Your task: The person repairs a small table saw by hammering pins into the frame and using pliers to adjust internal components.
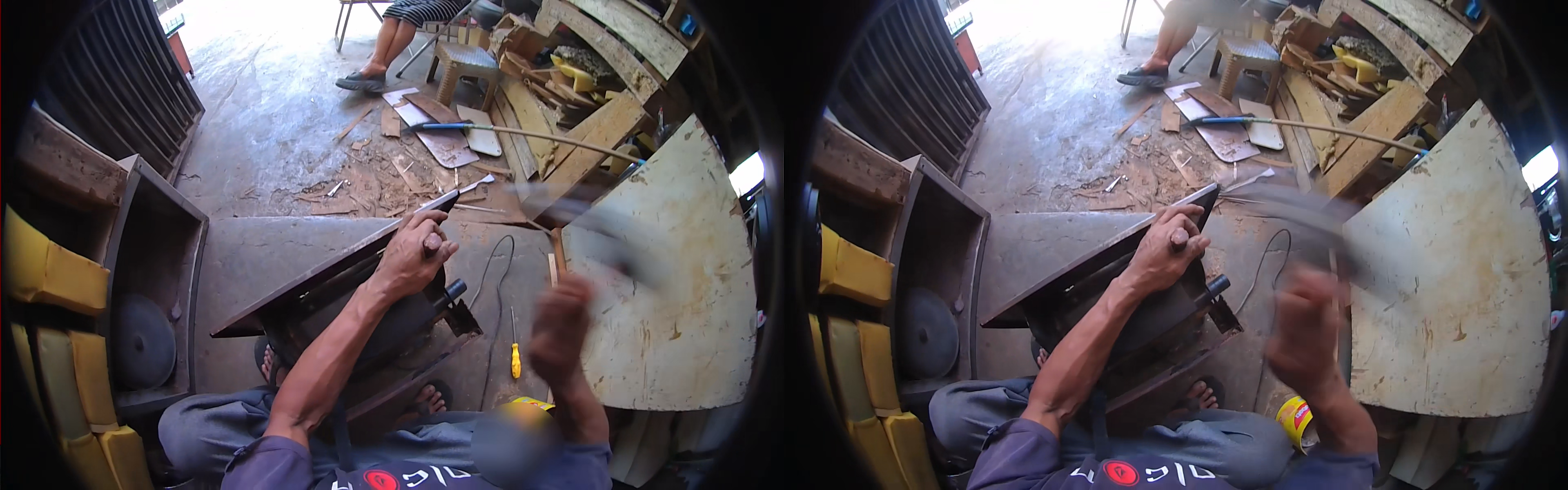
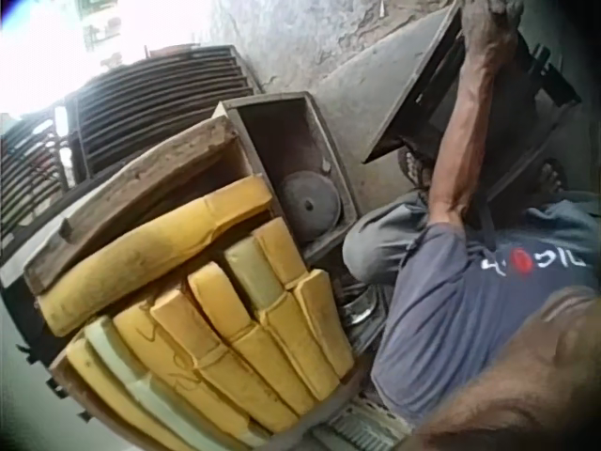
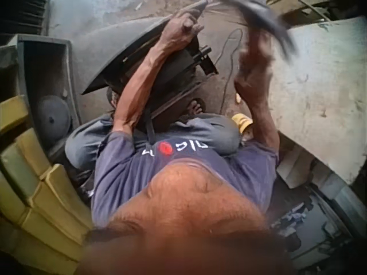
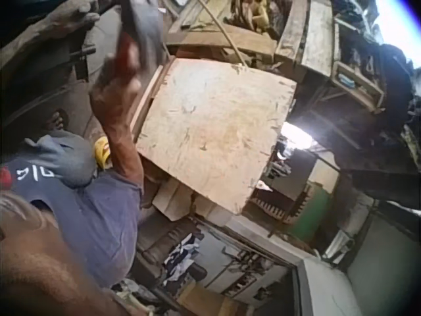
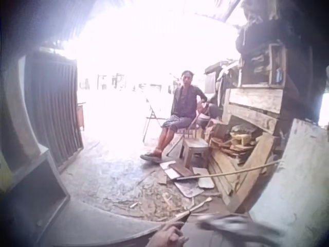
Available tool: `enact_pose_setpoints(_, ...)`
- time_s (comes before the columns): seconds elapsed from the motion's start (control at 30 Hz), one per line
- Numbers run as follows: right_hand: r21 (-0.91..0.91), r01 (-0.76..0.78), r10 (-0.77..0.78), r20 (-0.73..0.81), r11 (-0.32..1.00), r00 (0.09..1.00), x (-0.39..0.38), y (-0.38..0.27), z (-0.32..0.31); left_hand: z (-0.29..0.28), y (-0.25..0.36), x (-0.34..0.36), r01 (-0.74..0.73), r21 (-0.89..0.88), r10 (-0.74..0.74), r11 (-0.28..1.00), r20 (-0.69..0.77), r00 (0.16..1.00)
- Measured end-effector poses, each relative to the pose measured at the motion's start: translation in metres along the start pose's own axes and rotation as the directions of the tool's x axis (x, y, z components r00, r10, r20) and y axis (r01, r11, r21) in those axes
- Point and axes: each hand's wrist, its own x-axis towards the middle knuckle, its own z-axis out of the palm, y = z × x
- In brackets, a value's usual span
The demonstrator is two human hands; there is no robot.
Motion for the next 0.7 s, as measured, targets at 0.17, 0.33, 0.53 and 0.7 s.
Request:
enact_pose_setpoints(0.17, -0.145, 0.188, -0.221, -0.26, 0.971, 0.94, -0.019, 0.026, -0.004, -0.009, 0.016, -0.008, -0.018, -0.04, 0.016, 0.999, -0.035, 0.999)
enact_pose_setpoints(0.33, 0.122, 0.315, -0.165, -0.648, 0.941, 0.744, -0.059, 0.035, 0.01, -0.047, 0.043, -0.011, -0.075, -0.459, -0.019, 0.885, -0.197, 0.98)
enact_pose_setpoints(0.53, 0.378, -0.004, 0.231, -0.557, 0.926, 0.797, -0.111, 0.111, 0.031, -0.025, 0.025, -0.013, 0.045, -0.478, -0.126, 0.877, -0.139, 0.982)
enact_pose_setpoints(0.7, 0.548, -0.229, 0.502, -0.421, 0.804, 0.755, -0.119, 0.139, 0.027, -0.013, 0.017, -0.013, 0.022, -0.435, -0.067, 0.9, -0.088, 0.994)
